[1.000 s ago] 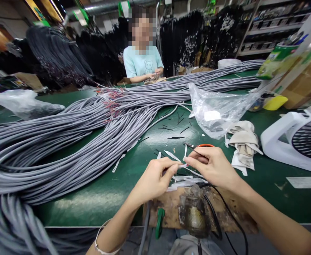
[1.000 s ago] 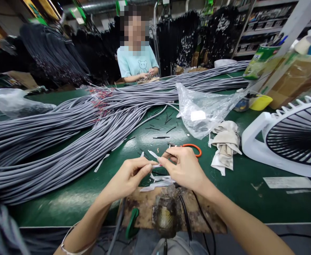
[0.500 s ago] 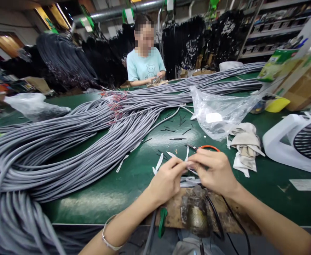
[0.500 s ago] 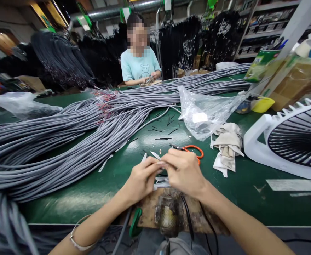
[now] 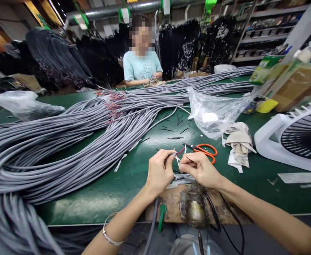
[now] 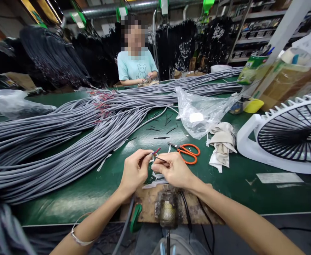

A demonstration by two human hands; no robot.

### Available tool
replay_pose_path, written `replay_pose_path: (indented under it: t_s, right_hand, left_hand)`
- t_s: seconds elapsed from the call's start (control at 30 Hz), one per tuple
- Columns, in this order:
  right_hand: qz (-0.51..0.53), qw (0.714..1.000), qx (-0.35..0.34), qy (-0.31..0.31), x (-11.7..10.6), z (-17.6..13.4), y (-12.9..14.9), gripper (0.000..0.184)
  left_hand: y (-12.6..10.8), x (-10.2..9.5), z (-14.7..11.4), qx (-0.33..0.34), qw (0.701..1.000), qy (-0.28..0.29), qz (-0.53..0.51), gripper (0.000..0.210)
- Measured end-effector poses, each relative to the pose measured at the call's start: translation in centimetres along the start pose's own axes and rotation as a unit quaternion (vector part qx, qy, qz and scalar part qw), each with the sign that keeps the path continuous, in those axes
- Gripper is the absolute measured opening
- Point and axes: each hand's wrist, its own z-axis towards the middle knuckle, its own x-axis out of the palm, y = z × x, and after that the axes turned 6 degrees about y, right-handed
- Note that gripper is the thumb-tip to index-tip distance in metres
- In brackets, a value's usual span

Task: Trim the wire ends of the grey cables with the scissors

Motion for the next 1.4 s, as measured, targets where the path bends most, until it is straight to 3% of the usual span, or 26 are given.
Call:
replay_pose_path:
  t_s: [0.1,0.2,0.27,0.37,0.43,0.5,0.6,0.67,0.73,0.83,0.97,1.1,1.23,1.3,1.4]
  right_hand:
    - [-0.174,0.983,0.05,0.044,-0.3,-0.2,-0.6,0.025]
    - [-0.283,0.955,0.037,0.086,-1.1,-0.5,-1.3,0.015]
    - [-0.352,0.931,0.069,0.063,-2.1,-0.5,-1.9,0.014]
    - [-0.469,0.859,0.208,-0.012,-3.6,-0.4,-3.2,0.015]
    - [-0.483,0.844,0.233,-0.024,-4.3,-0.2,-4.1,0.015]
    - [-0.48,0.847,0.227,-0.033,-4.6,0.0,-4.6,0.014]
    - [-0.47,0.857,0.203,-0.054,-4.5,0.5,-4.4,0.008]
    - [-0.433,0.886,0.134,-0.099,-4.1,0.7,-3.7,0.008]
    - [-0.369,0.917,0.023,-0.152,-3.5,0.7,-2.8,0.008]
    - [-0.314,0.93,-0.086,-0.17,-2.5,0.6,-2.1,0.013]
    - [-0.346,0.92,-0.086,-0.163,-1.7,0.5,-2.0,0.017]
    - [-0.412,0.89,-0.106,-0.162,-1.8,0.4,-2.0,0.011]
    - [-0.45,0.873,-0.106,-0.157,-1.8,0.0,-1.9,0.009]
    - [-0.425,0.89,-0.086,-0.143,-1.6,-0.2,-1.8,0.011]
    - [-0.27,0.949,-0.013,-0.163,-1.3,0.0,-1.4,0.026]
  left_hand:
    - [0.3,-0.6,0.4,-0.023,0.999,-0.028,0.013,0.02]
    - [0.5,-1.1,0.6,-0.024,0.997,-0.051,0.061,0.025]
    - [0.6,-1.2,0.6,-0.012,0.996,-0.037,0.086,0.027]
    - [0.6,-1.0,0.4,-0.004,0.997,-0.019,0.073,0.025]
    - [0.4,-1.0,0.3,-0.029,0.999,-0.023,0.021,0.021]
    - [0.2,-1.1,0.3,-0.077,0.994,-0.02,-0.075,0.02]
    - [-0.1,-1.5,0.5,-0.139,0.96,0.0,-0.243,0.023]
    - [-0.2,-1.7,0.6,-0.157,0.93,0.007,-0.331,0.024]
    - [-0.3,-1.9,0.7,-0.164,0.905,0.01,-0.392,0.024]
    - [-0.3,-2.0,0.8,-0.168,0.888,0.019,-0.429,0.024]
    - [-0.5,-1.9,0.7,-0.169,0.895,0.024,-0.412,0.024]
    - [-0.7,-1.9,0.5,-0.168,0.905,0.046,-0.387,0.026]
    - [-0.7,-2.2,0.5,-0.171,0.897,0.065,-0.402,0.026]
    - [-0.6,-2.3,0.6,-0.177,0.891,0.061,-0.413,0.025]
    - [-0.4,-2.3,0.7,-0.194,0.888,0.033,-0.417,0.024]
